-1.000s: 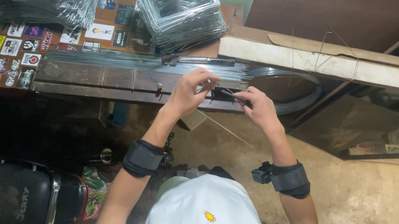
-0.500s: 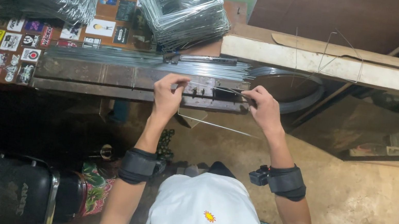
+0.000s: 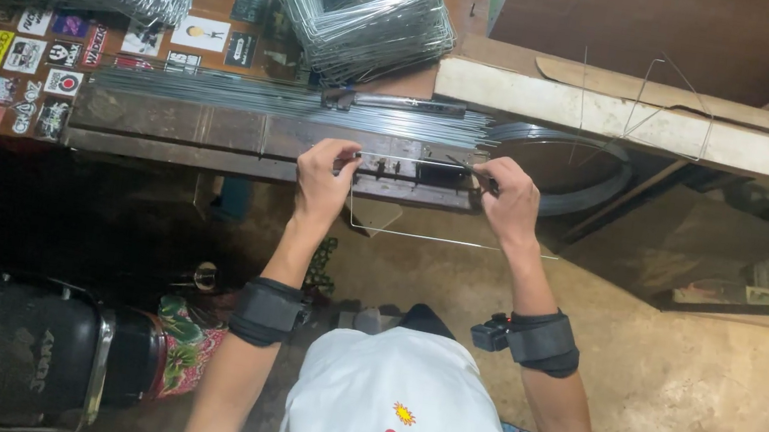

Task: Bending metal wires into rectangular frames using a specialized jig on a workbench.

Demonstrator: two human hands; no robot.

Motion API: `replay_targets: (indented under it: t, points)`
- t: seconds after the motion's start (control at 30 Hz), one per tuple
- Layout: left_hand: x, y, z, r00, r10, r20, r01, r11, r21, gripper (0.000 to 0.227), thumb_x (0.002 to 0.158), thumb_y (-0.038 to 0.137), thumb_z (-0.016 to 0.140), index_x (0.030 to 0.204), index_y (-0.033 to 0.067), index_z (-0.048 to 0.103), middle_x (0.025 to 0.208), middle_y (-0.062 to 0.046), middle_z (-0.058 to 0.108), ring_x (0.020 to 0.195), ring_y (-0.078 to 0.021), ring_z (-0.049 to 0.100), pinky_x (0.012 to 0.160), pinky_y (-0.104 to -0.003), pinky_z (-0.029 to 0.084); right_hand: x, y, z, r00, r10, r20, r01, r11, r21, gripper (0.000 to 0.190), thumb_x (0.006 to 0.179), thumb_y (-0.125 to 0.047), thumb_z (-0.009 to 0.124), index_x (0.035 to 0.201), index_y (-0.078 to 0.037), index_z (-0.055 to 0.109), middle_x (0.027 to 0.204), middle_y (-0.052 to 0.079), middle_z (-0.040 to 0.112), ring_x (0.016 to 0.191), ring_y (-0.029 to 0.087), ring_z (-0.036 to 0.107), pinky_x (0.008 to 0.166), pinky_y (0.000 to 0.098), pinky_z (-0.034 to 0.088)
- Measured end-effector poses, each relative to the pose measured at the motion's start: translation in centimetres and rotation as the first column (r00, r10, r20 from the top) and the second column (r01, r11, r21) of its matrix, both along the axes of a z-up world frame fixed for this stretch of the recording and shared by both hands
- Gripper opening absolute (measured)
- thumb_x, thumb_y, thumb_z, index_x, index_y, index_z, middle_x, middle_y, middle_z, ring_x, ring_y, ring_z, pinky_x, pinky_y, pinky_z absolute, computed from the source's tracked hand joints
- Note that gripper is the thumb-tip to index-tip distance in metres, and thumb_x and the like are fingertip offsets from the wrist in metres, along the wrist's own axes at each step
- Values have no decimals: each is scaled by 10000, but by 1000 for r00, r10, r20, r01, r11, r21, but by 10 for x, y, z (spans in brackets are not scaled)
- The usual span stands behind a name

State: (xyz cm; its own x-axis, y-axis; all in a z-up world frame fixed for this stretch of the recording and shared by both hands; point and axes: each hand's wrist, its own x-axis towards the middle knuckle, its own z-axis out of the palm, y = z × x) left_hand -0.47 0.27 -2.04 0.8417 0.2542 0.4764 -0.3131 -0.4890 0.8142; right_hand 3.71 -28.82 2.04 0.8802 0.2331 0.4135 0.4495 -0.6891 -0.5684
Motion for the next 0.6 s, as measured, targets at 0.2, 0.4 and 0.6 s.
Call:
replay_targets:
  t: [0.2,0.4,0.6]
  points:
    - [-3,-4,8,998,-19,-63,18,1000,-7,229,825,-51,766,1044,-9,714,989,-150,735,865,-265,761,740,-325,611,-1,-2,-4,1000,-8,2,8,999,34,282,803,62,666,1032,-83,741,972,88,704,825,286,710,679,355,537]
    - [-3,-1,10,992,-60,-115,57,998,-31,228,831,-52,750,1051,-3,713,971,-151,734,867,-264,765,756,-330,621,3,-4,-16,999,-38,10,37,999,38,234,841,41,676,1025,-91,735,958,107,726,818,300,719,684,357,544]
    - [5,14,12,960,-156,-233,172,984,50,308,806,-77,725,1097,21,711,987,-167,753,888,-281,764,780,-360,602,4,-2,-12,999,-48,-16,47,999,-19,239,825,9,710,1038,-98,713,935,129,736,822,323,726,692,391,548]
